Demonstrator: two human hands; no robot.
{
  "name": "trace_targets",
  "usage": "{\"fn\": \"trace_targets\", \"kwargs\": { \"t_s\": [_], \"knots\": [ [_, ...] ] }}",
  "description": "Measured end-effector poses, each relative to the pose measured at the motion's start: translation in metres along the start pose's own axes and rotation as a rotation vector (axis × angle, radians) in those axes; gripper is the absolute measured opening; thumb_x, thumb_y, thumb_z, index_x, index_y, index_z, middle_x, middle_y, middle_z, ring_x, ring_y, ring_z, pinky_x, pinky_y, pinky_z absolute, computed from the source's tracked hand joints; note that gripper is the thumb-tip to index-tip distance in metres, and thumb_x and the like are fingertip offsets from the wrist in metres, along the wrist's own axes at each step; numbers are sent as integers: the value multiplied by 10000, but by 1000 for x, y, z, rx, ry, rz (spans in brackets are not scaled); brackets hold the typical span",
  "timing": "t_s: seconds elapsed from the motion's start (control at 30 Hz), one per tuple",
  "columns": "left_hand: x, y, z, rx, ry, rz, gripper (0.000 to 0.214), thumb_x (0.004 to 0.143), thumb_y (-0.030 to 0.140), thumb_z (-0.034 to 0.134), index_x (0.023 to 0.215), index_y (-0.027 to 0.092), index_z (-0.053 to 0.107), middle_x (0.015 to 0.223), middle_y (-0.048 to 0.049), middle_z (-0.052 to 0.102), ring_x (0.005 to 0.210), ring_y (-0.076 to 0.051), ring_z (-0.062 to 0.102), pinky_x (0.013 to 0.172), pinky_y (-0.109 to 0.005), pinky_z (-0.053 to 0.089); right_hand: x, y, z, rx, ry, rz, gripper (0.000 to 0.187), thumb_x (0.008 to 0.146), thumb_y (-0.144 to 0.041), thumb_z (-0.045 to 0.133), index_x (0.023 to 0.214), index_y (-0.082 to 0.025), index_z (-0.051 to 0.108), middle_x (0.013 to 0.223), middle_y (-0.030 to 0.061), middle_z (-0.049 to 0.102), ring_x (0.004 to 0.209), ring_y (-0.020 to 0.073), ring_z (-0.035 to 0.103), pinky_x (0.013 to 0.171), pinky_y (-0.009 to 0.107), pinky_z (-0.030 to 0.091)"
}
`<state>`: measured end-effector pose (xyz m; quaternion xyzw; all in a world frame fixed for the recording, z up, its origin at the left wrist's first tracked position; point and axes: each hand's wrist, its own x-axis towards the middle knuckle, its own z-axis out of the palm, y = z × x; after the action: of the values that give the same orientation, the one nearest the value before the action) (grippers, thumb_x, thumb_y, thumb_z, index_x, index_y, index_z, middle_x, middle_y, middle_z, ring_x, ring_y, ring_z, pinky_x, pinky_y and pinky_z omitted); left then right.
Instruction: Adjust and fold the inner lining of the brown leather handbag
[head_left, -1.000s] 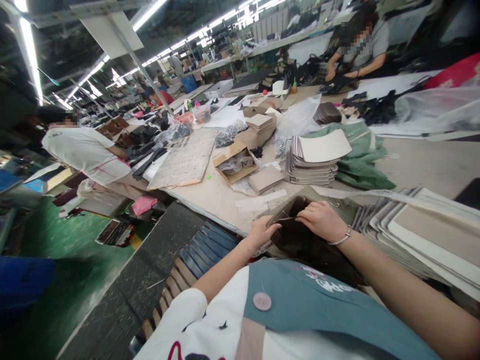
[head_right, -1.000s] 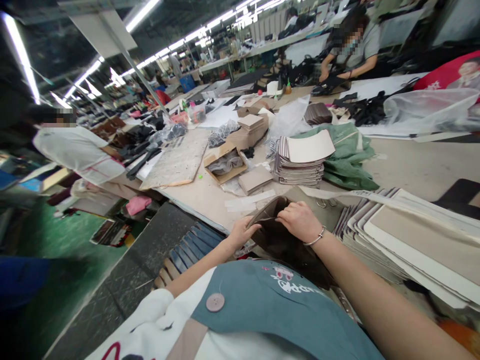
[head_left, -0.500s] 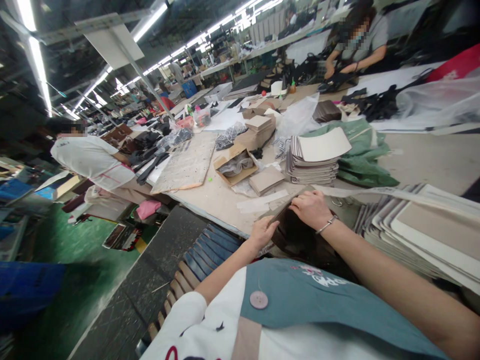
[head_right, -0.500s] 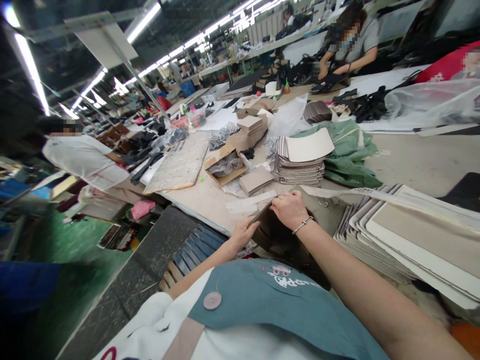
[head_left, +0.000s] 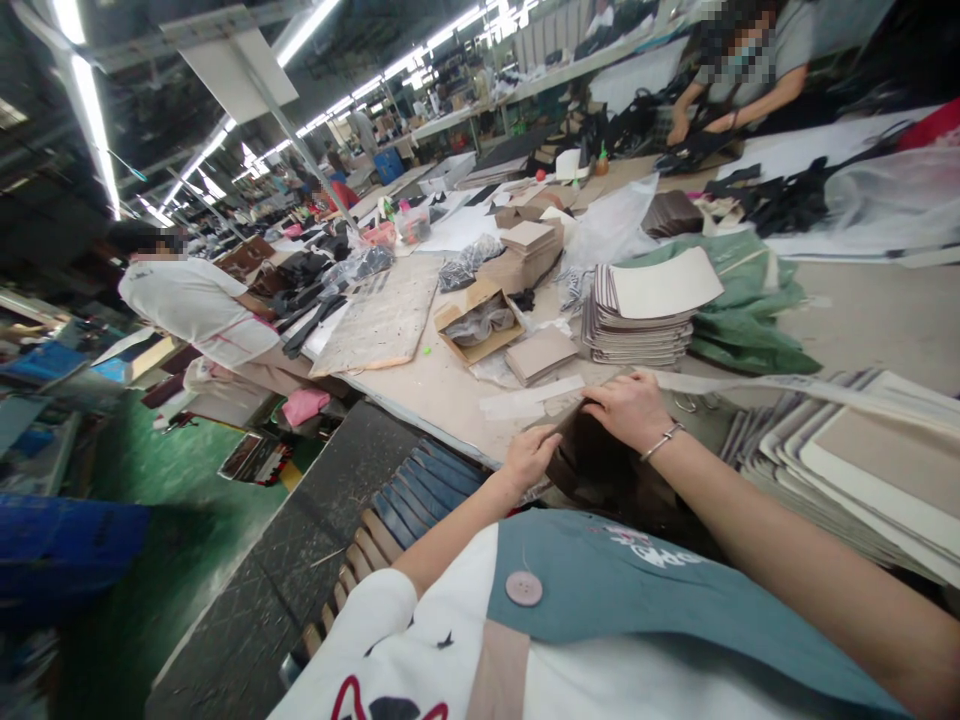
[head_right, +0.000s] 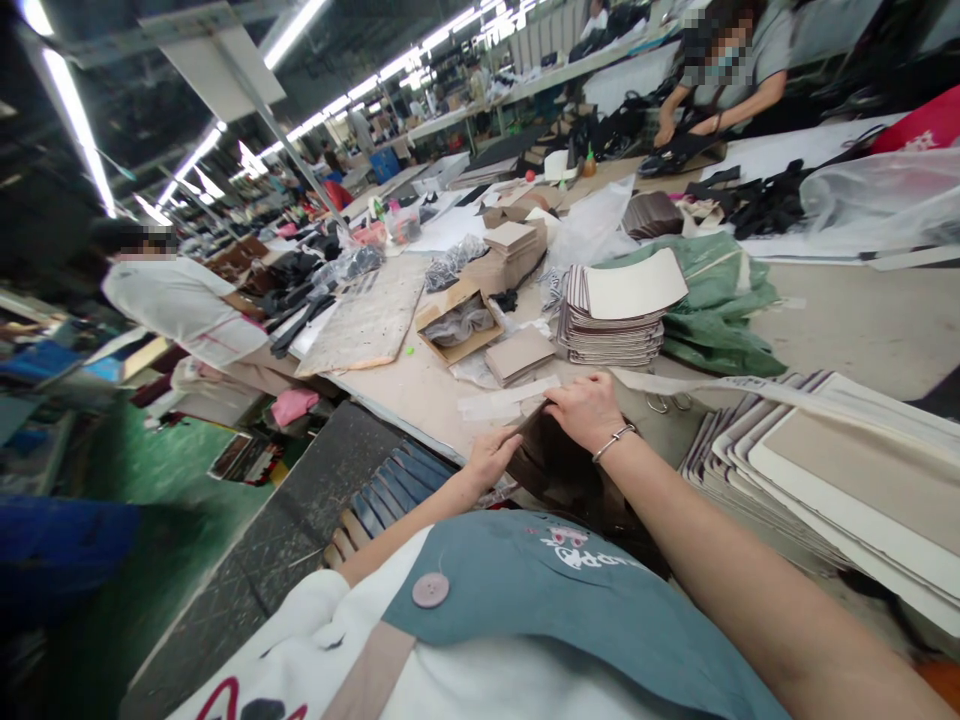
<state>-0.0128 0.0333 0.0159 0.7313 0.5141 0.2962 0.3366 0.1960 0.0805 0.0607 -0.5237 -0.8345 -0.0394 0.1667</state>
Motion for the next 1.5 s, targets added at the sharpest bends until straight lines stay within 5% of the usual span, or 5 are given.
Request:
{"fn": "trace_targets", "kwargs": {
  "t_s": [0.53,0.77,0.97,1.1,1.5],
  "knots": [
    [5,-3,-6,120,148,1,285,883,316,497,1037,177,692,1028,-55,704,939,-177,656,877,-294,501,21,-6,-12,23,-156,32,184,823,-345,582,796,-198,690,859,43,690,901,204,550,873,410,199],
    [12,8,-12,324,85,-95,263,891,297,452,865,174,683,829,-40,692,788,-154,617,765,-263,470,25,-10,-14,-5,-182,39,197,825,-339,568,802,-188,692,839,68,685,890,210,551,866,417,213],
    [31,25,-29,485,-104,-116,455,790,546,564,1109,230,639,752,-24,680,748,-189,623,669,-269,438,29,-12,-11,-9,-183,20,177,799,-319,591,763,-176,689,806,80,681,862,211,555,869,433,227],
    [43,33,-27,656,-112,-74,324,884,407,456,819,210,704,786,-59,696,783,-206,634,676,-283,425,28,-8,-13,-15,-177,27,187,784,-361,613,778,-188,686,810,70,678,900,224,548,905,459,223],
    [42,30,-21,695,-105,-59,334,916,375,406,803,191,660,810,-65,693,778,-191,628,670,-273,398,23,14,-20,-73,-99,72,130,787,-308,621,846,-214,690,838,61,672,966,236,510,1018,591,81]
  ]
}}
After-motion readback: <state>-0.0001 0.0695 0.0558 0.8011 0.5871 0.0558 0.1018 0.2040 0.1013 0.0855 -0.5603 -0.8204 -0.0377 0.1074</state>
